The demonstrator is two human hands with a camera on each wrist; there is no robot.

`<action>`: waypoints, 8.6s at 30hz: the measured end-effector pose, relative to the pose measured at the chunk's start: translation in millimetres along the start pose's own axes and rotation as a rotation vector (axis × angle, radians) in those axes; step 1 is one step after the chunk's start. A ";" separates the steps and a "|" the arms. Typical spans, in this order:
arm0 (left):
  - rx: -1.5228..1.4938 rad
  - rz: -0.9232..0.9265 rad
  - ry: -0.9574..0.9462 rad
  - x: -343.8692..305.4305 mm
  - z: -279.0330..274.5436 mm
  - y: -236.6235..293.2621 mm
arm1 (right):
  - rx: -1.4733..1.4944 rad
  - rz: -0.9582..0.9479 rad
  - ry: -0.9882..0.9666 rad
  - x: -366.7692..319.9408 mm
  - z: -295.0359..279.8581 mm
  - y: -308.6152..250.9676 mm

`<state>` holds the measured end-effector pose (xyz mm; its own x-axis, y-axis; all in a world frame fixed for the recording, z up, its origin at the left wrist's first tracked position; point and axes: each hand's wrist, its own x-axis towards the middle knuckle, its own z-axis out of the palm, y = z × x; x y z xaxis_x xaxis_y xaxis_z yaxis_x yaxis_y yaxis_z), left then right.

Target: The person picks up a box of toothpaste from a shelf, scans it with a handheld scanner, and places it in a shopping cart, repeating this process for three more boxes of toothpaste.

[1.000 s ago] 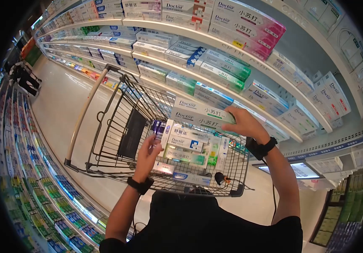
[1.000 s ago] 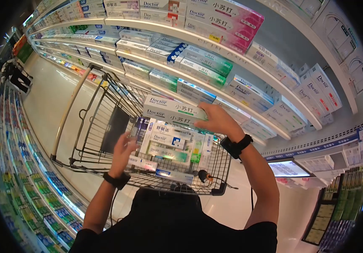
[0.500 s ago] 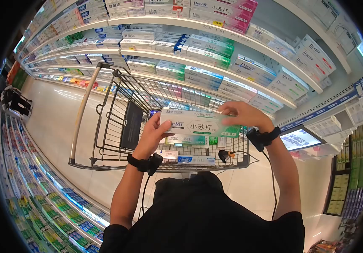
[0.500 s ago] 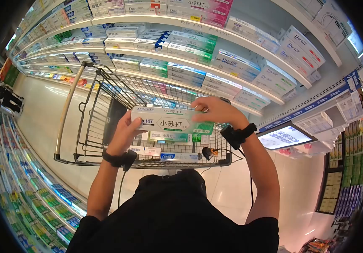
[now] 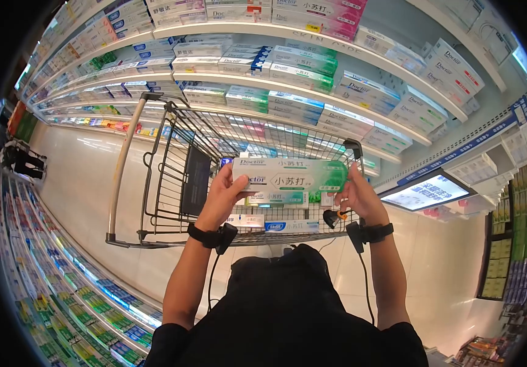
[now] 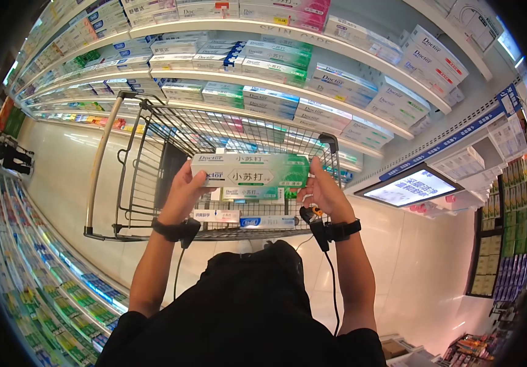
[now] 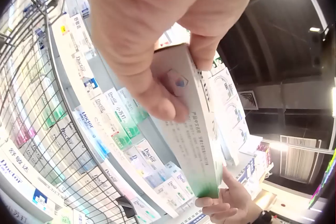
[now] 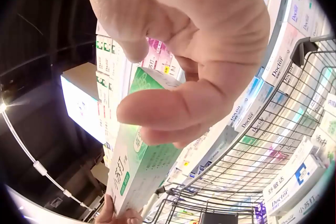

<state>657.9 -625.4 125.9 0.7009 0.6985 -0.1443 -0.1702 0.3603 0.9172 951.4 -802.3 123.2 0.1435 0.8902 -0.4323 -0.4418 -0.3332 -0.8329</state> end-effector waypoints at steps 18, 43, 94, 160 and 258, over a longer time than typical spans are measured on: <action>-0.091 -0.080 -0.002 -13.9 -15.1 9.5 | -0.065 -0.262 0.005 -19.1 30.8 -2.0; -0.165 -0.249 0.053 -2.9 -18.7 -19.7 | -0.052 -0.357 -0.087 3.6 25.6 -7.4; -0.129 0.170 0.222 -4.9 -33.2 -2.3 | -0.086 -0.449 0.347 -90.7 33.1 -35.4; 0.255 0.165 0.175 -18.9 15.8 27.1 | -0.295 0.009 -0.073 56.1 -55.4 -4.5; 0.365 -0.463 0.511 114.8 -142.0 -312.2 | -0.734 0.229 0.460 204.6 -96.3 277.1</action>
<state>693.1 -569.9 -229.7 0.2241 0.7567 -0.6142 0.3630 0.5200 0.7732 943.6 -742.4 -229.3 0.5320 0.6176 -0.5793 0.1519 -0.7427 -0.6522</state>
